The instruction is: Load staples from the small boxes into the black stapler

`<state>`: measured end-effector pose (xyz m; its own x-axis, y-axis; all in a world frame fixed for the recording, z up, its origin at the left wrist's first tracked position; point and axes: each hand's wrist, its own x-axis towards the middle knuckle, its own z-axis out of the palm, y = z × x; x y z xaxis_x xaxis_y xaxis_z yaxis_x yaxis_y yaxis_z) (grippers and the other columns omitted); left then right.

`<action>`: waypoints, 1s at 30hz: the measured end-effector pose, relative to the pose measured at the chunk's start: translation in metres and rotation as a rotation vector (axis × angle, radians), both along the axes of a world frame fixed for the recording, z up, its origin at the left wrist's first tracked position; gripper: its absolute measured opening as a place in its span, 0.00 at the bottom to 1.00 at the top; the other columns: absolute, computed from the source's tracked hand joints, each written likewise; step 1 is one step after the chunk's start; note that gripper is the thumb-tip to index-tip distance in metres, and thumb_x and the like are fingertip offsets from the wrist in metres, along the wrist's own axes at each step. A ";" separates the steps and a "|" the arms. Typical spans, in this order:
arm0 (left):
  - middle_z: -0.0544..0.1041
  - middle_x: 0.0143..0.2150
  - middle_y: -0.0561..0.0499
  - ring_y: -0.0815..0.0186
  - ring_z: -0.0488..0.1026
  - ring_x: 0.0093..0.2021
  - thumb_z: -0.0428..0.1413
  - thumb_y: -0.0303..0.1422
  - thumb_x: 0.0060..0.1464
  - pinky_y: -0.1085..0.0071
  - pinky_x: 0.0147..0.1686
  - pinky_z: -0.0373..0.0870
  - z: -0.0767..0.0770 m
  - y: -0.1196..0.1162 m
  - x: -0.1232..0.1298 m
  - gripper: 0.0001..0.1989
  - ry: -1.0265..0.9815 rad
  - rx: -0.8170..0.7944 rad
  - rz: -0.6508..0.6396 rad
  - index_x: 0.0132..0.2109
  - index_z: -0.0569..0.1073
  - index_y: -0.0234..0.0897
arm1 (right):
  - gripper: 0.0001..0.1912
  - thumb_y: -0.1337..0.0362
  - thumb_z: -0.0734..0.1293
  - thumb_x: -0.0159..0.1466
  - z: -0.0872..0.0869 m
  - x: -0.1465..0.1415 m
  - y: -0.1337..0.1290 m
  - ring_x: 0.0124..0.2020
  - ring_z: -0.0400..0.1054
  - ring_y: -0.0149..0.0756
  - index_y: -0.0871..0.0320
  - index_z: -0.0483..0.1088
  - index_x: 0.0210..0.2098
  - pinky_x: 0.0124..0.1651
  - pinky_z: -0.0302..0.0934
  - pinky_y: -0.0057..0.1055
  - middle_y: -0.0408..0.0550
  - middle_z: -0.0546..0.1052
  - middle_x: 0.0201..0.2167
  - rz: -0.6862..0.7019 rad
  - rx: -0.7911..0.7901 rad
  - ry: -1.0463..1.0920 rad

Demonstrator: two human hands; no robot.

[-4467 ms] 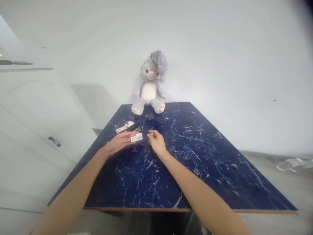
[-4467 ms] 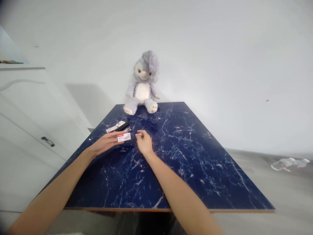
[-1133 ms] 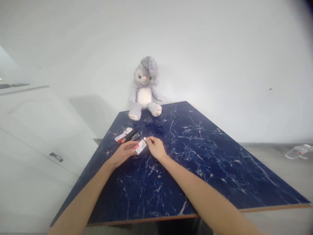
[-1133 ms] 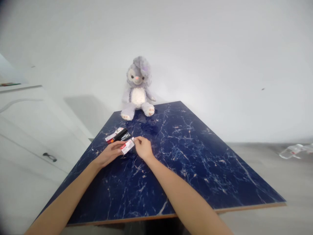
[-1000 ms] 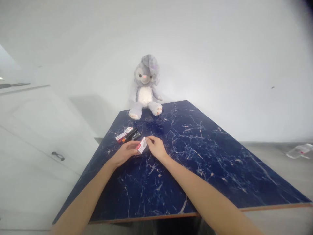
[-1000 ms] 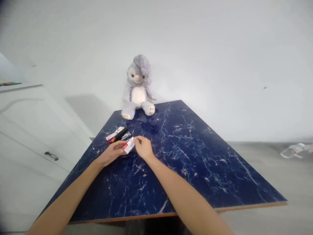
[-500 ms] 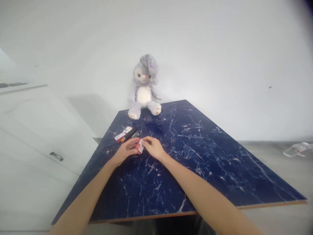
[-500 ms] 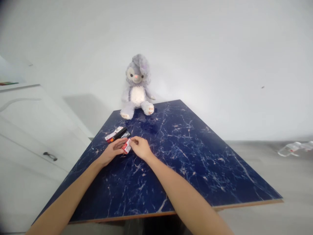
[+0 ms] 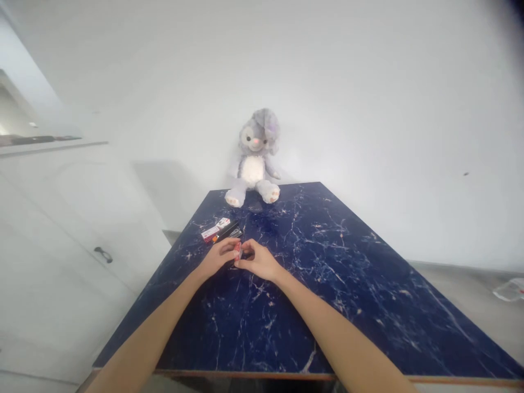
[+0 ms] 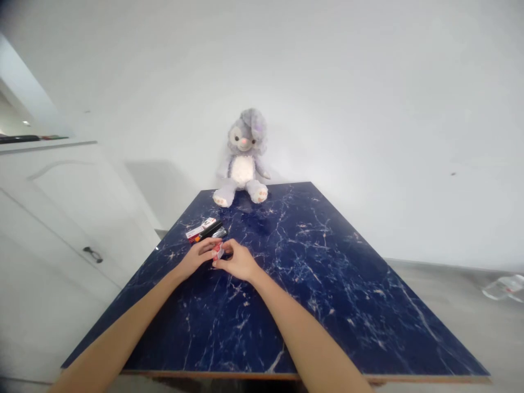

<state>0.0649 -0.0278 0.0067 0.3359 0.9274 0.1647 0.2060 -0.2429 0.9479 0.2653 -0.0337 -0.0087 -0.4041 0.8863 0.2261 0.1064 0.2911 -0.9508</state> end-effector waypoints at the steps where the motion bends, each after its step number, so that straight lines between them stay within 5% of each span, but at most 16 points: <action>1: 0.79 0.51 0.44 0.53 0.75 0.52 0.63 0.40 0.52 0.56 0.56 0.69 -0.001 0.001 -0.001 0.23 0.002 0.024 -0.016 0.55 0.74 0.38 | 0.20 0.59 0.75 0.53 0.000 -0.001 0.000 0.41 0.73 0.37 0.54 0.66 0.42 0.44 0.68 0.34 0.44 0.78 0.42 -0.007 -0.005 -0.014; 4: 0.79 0.49 0.43 0.55 0.76 0.49 0.55 0.41 0.59 0.59 0.51 0.71 -0.006 0.007 -0.010 0.19 -0.036 0.168 0.080 0.52 0.77 0.37 | 0.19 0.62 0.74 0.53 -0.002 -0.003 -0.001 0.40 0.72 0.37 0.54 0.65 0.41 0.43 0.67 0.34 0.44 0.75 0.41 -0.114 0.077 -0.075; 6: 0.80 0.45 0.43 0.56 0.77 0.45 0.50 0.42 0.62 0.60 0.48 0.72 -0.008 0.013 -0.021 0.18 -0.022 0.307 0.309 0.48 0.78 0.36 | 0.19 0.64 0.74 0.52 -0.003 -0.003 -0.003 0.44 0.69 0.39 0.55 0.66 0.40 0.47 0.65 0.36 0.46 0.73 0.43 -0.253 0.230 -0.187; 10: 0.79 0.50 0.44 0.52 0.73 0.53 0.51 0.38 0.60 0.56 0.57 0.66 -0.010 0.030 -0.054 0.15 0.393 0.553 0.718 0.46 0.78 0.38 | 0.17 0.64 0.73 0.54 -0.005 -0.003 -0.006 0.45 0.64 0.41 0.55 0.66 0.41 0.53 0.59 0.39 0.48 0.71 0.45 -0.345 0.466 -0.420; 13: 0.79 0.52 0.43 0.51 0.73 0.54 0.54 0.38 0.55 0.56 0.58 0.65 -0.017 0.043 -0.078 0.17 0.699 0.501 0.675 0.50 0.78 0.39 | 0.16 0.60 0.71 0.57 -0.008 -0.009 -0.002 0.46 0.63 0.43 0.56 0.66 0.42 0.53 0.57 0.39 0.50 0.70 0.47 -0.353 0.511 -0.544; 18: 0.80 0.50 0.43 0.50 0.75 0.50 0.55 0.42 0.56 0.58 0.52 0.69 -0.024 0.051 -0.089 0.18 0.736 0.394 0.683 0.50 0.78 0.41 | 0.16 0.52 0.66 0.64 -0.010 -0.026 0.018 0.48 0.61 0.49 0.58 0.68 0.43 0.51 0.55 0.42 0.56 0.71 0.45 -0.459 0.472 -0.776; 25: 0.77 0.45 0.42 0.51 0.71 0.51 0.54 0.39 0.59 0.56 0.57 0.62 0.004 0.021 -0.067 0.13 0.520 0.766 0.902 0.47 0.76 0.38 | 0.18 0.52 0.66 0.65 -0.014 -0.026 0.027 0.50 0.61 0.48 0.56 0.68 0.49 0.52 0.54 0.40 0.55 0.71 0.48 -0.444 0.451 -0.746; 30: 0.75 0.45 0.44 0.53 0.70 0.50 0.58 0.36 0.55 0.56 0.56 0.63 0.004 0.002 -0.039 0.09 0.486 0.851 0.572 0.42 0.76 0.41 | 0.16 0.55 0.67 0.63 -0.015 -0.023 0.027 0.50 0.61 0.49 0.56 0.69 0.48 0.54 0.52 0.42 0.55 0.72 0.48 -0.457 0.414 -0.706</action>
